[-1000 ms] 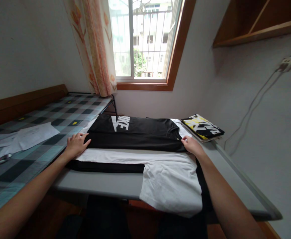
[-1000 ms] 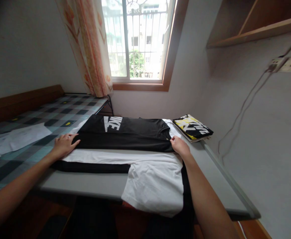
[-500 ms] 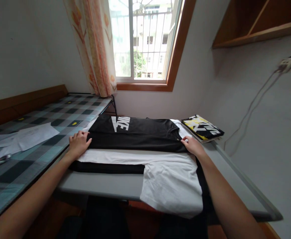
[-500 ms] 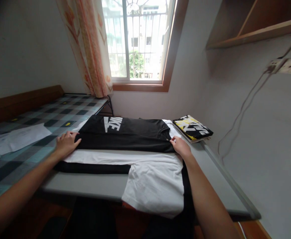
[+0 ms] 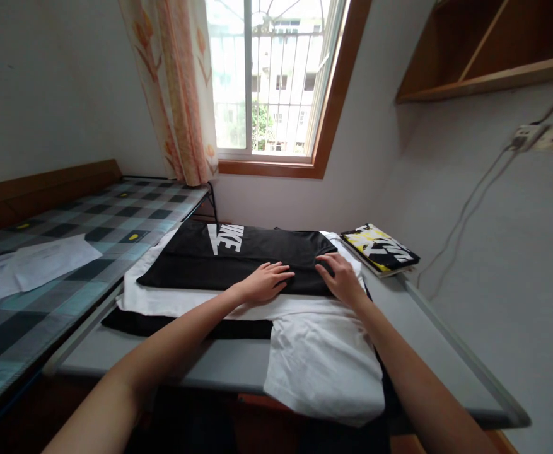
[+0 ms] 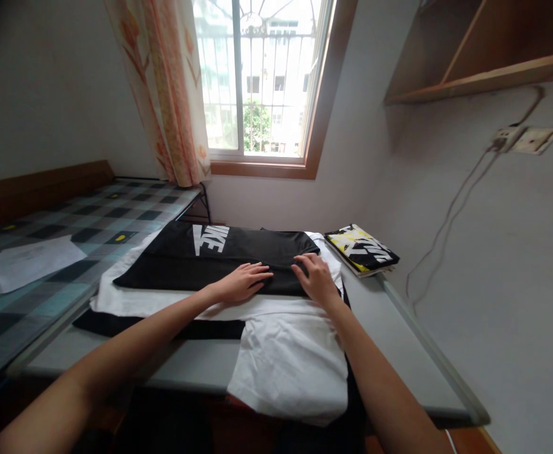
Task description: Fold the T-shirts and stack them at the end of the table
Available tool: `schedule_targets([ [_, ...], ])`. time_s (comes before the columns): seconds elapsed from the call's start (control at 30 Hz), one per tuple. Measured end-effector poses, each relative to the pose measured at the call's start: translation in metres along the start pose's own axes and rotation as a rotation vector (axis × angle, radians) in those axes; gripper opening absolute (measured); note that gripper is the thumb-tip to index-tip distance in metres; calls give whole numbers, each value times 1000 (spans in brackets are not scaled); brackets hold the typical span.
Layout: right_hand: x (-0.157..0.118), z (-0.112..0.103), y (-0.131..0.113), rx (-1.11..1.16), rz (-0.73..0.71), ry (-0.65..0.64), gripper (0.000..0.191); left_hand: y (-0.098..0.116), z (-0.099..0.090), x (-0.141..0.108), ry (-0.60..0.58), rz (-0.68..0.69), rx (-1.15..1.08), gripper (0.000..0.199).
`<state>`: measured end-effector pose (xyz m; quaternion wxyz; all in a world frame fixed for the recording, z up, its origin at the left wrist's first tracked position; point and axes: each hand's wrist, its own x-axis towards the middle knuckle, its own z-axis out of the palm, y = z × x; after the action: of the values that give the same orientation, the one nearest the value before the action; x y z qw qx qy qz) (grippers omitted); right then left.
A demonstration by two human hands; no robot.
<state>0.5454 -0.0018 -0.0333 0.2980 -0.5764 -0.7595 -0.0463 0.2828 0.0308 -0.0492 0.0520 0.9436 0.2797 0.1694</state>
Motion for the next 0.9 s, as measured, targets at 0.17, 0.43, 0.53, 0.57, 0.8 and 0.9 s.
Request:
schedule_targets([
  [0.17, -10, 30, -19, -42, -148, -321, 60, 0, 14, -4, 4, -29, 64, 51],
  [0.43, -9, 18, 23, -209, 71, -481, 67, -54, -22, -64, -44, -243, 124, 55],
  [0.53, -8, 19, 31, -237, 122, -446, 66, -90, -42, -104, -67, -369, 180, 52],
  [0.57, -9, 19, 33, -243, 135, -442, 66, -102, -49, -119, -76, -409, 197, 52],
  [0.8, -10, 20, 35, -263, 198, -442, 70, -157, -87, -209, -70, -661, 287, 53],
  [0.9, -11, 18, 34, -255, 201, -439, 69, -161, -89, -218, -31, -643, 297, 51],
])
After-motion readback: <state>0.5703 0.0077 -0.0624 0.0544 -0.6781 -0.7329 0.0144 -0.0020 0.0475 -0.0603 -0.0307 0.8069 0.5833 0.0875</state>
